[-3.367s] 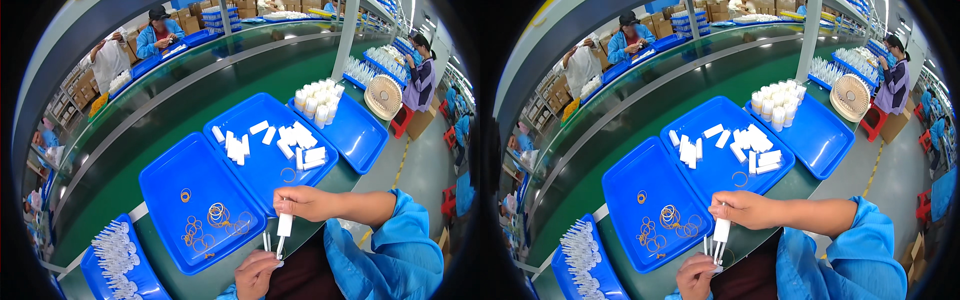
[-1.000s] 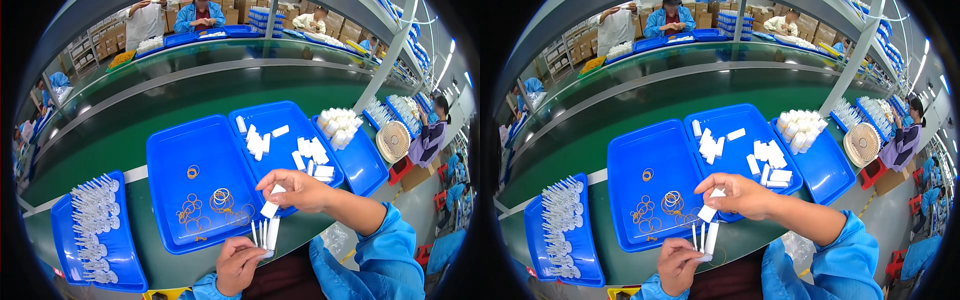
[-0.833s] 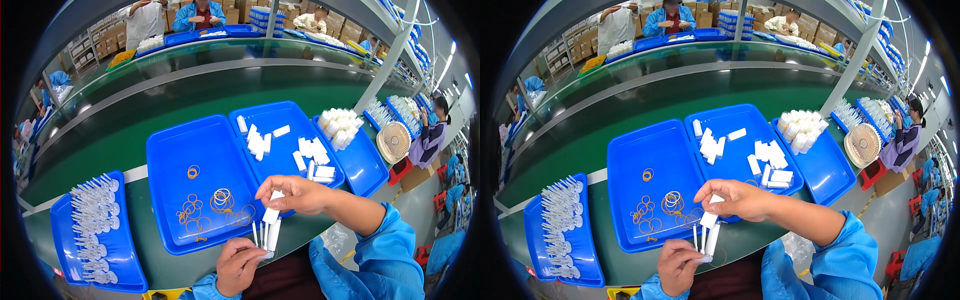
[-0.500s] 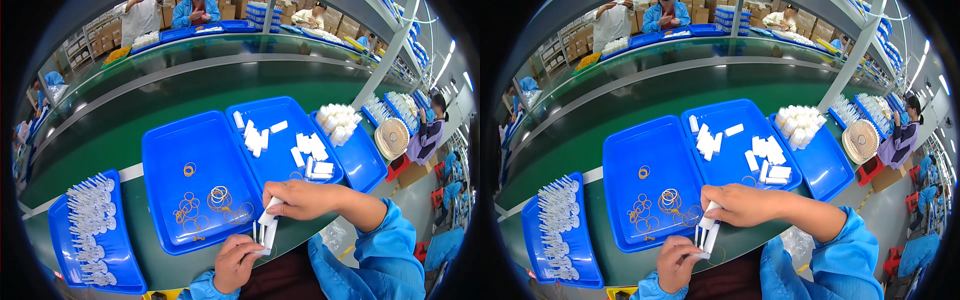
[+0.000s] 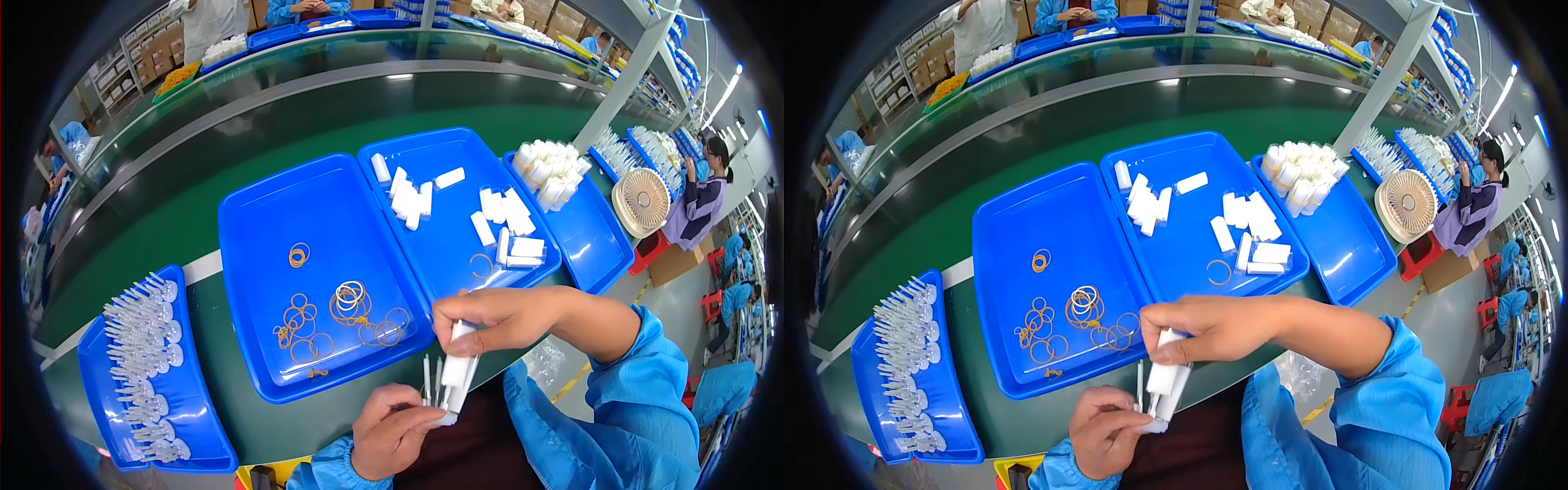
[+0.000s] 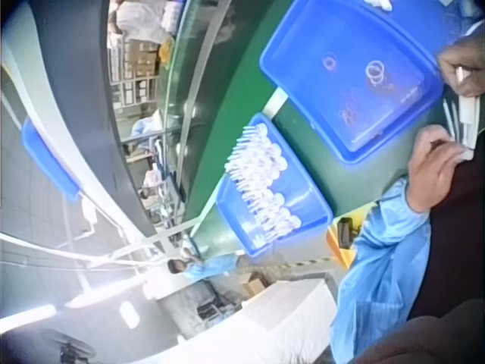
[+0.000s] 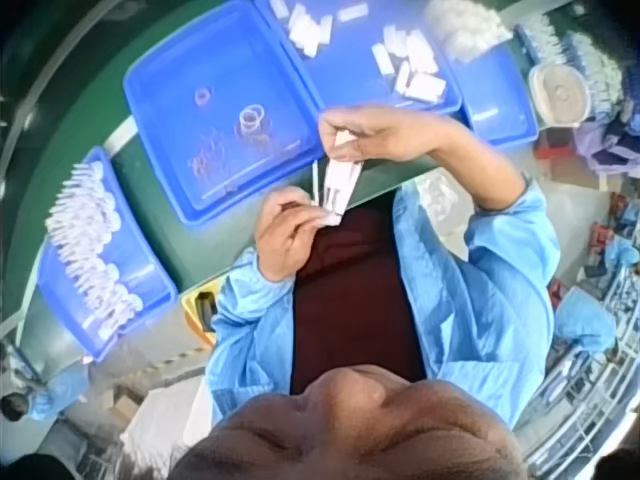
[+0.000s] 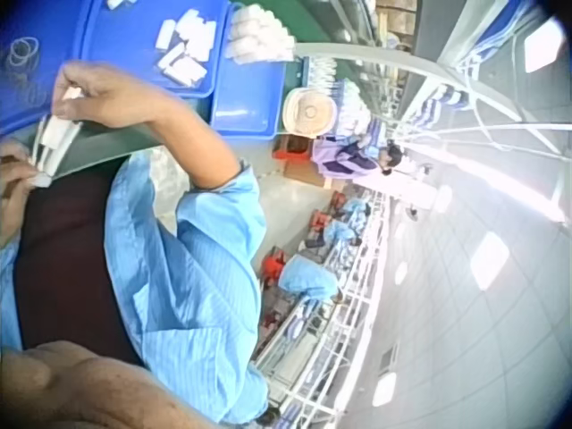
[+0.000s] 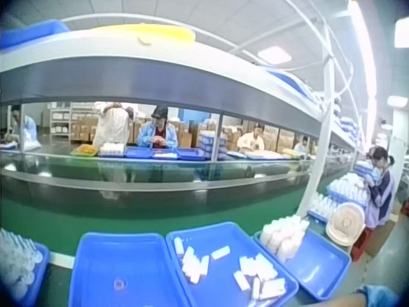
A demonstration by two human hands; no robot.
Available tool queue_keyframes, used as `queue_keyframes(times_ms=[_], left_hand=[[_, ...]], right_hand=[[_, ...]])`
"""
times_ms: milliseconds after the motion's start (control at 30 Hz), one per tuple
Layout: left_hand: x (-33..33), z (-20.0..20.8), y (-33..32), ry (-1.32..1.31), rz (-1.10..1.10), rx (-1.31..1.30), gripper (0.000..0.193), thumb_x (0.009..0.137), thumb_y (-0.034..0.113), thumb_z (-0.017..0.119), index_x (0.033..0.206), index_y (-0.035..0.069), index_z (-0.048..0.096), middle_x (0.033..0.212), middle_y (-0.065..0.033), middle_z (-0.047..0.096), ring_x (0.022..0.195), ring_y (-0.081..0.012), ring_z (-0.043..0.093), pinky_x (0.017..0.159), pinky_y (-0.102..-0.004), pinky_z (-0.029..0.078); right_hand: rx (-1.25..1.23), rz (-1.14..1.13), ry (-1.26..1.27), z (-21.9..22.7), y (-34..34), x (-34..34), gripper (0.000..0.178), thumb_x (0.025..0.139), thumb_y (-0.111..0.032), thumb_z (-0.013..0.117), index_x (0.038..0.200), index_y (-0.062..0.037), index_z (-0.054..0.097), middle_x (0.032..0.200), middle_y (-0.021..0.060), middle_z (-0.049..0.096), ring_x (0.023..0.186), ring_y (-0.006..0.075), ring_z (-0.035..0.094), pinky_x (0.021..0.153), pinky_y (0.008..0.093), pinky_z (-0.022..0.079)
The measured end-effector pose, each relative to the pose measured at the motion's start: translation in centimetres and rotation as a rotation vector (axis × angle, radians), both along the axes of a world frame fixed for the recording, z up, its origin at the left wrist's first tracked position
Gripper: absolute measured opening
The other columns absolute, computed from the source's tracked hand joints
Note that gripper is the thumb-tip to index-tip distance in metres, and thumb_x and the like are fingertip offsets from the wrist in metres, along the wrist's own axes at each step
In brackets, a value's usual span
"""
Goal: Bundling small plastic components using rubber bands and organizing them in trays on a production line.
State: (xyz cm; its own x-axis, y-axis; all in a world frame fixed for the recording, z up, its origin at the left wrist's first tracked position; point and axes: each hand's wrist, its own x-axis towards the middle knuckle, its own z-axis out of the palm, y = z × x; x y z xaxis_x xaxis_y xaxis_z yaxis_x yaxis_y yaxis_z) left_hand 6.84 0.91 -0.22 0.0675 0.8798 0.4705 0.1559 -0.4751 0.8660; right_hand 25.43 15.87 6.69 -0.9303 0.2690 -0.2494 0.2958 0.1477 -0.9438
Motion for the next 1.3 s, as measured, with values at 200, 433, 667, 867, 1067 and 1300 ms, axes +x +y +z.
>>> queue_keyframes(times_ms=[200,433,667,867,1067,1300], left_hand=[[0.4,-0.8,0.1,-0.104,0.124,-0.079,0.027,0.062,0.003,0.077,0.085,0.005,0.063,0.087,-0.0084,0.054,0.075,-0.0185,0.057,0.064,-0.0270,0.047],[-0.4,-0.9,1.2,-0.061,0.068,-0.071,0.022,0.064,0.008,0.076,0.081,0.005,0.063,0.086,-0.0084,0.060,0.078,-0.0245,0.056,0.069,-0.0330,0.045],[-0.1,-0.5,1.0,-0.053,0.214,-0.028,0.016,0.071,0.008,0.070,0.082,0.005,0.059,0.085,-0.0073,0.058,0.095,-0.0296,0.046,0.086,-0.0397,0.035],[-0.1,-0.1,0.3,-0.028,0.235,0.037,0.015,0.074,0.008,0.065,0.083,0.005,0.053,0.084,-0.0090,0.053,0.096,-0.0277,0.042,0.087,-0.0408,0.032],[-0.6,-0.2,0.2,0.041,0.249,0.076,0.013,0.069,0.008,0.069,0.081,0.008,0.062,0.082,-0.0051,0.059,0.090,-0.0278,0.047,0.082,-0.0381,0.035],[0.2,-0.6,0.6,0.096,0.166,0.060,0.011,0.067,0.010,0.070,0.078,0.011,0.066,0.081,-0.0004,0.060,0.086,-0.0247,0.048,0.081,-0.0366,0.033]], right_hand=[[0.150,-0.019,0.087,-0.6,-2.6,-0.6,0.016,0.092,-0.021,0.049,0.094,-0.0052,0.047,0.084,0.0079,0.054,0.078,0.0198,0.050,0.072,0.0337,0.036],[0.359,-0.111,0.127,-0.9,-3.7,-0.1,0.019,0.091,-0.022,0.050,0.095,-0.0040,0.045,0.087,0.0089,0.052,0.080,0.0209,0.051,0.070,0.0337,0.039],[1.357,-0.585,-0.086,-3.6,10.5,1.3,0.036,0.077,-0.015,0.062,0.111,-0.0049,0.054,0.107,0.0152,0.058,0.097,0.0316,0.056,0.083,0.0385,0.046],[1.467,-0.366,-0.584,-6.7,16.9,3.2,0.030,0.072,-0.007,0.060,0.102,-0.0060,0.060,0.095,0.0132,0.060,0.091,0.0281,0.058,0.080,0.0393,0.047],[1.212,-0.630,-0.226,-5.2,11.2,2.1,0.034,0.074,-0.006,0.059,0.107,-0.0049,0.054,0.090,0.0115,0.058,0.079,0.0236,0.060,0.067,0.0349,0.049],[-0.383,-0.594,0.250,-1.4,0.0,-1.4,0.039,0.088,-0.011,0.056,0.123,-0.0068,0.040,0.086,0.0009,0.049,0.063,0.0054,0.042,0.053,0.0199,0.034]])
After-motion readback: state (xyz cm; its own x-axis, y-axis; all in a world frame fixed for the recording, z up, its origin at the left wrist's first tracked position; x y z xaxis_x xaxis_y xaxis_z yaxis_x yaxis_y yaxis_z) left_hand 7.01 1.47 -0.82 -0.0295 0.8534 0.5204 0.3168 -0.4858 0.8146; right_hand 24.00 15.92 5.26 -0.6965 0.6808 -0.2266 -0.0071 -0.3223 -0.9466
